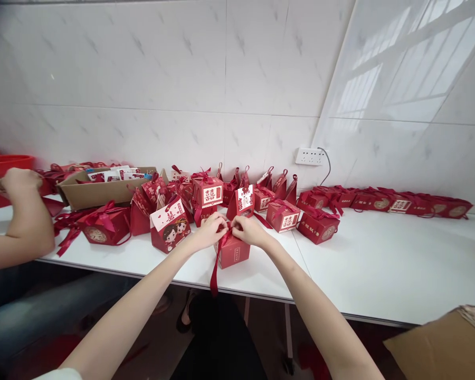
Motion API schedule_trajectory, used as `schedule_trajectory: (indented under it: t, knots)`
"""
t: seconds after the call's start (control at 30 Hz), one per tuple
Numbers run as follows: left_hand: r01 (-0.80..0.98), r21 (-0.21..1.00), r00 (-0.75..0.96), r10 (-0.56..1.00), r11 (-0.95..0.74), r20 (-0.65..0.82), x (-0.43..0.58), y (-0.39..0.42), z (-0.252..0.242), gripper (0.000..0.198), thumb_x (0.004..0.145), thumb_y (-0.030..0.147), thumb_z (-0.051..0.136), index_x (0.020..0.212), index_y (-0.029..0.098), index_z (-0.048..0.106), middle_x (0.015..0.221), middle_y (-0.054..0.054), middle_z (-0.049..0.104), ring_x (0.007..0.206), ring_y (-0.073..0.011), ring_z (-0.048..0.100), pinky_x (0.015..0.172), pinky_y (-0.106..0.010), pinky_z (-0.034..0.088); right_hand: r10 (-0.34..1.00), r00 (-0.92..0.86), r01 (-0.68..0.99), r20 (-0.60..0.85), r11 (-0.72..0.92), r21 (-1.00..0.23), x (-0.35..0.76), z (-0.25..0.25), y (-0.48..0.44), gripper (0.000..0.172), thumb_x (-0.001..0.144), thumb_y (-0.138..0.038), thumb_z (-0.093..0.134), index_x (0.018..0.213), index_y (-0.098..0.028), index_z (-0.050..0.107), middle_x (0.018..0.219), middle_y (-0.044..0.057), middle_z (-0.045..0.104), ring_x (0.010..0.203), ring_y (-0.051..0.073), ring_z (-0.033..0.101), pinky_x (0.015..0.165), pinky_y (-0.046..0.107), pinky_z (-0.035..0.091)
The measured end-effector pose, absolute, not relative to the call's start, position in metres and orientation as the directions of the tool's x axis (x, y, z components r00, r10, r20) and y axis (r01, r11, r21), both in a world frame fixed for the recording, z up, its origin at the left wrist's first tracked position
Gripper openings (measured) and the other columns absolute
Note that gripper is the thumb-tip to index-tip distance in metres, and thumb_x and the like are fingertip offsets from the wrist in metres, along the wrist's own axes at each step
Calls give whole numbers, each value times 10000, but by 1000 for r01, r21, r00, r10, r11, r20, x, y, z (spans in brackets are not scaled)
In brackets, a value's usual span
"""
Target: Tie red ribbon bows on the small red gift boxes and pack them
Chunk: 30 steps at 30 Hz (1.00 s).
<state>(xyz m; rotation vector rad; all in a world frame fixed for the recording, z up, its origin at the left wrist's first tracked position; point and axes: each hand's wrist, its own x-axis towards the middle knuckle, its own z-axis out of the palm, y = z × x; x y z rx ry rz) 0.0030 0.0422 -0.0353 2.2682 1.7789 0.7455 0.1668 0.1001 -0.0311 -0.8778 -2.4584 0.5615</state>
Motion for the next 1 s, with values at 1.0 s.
schedule_trajectory:
  t: [1.0]
  knots:
    - [421,907,-532,810,-2,249,11,51,-28,144,773,206,436,832,176,565,905,-106,635,893,-206,604,827,-353,461,699,-630,318,338,629,-709,169,-89,151,189,607,-539,581,615,-363,650,893,203,690,912,363,650,883,521,452]
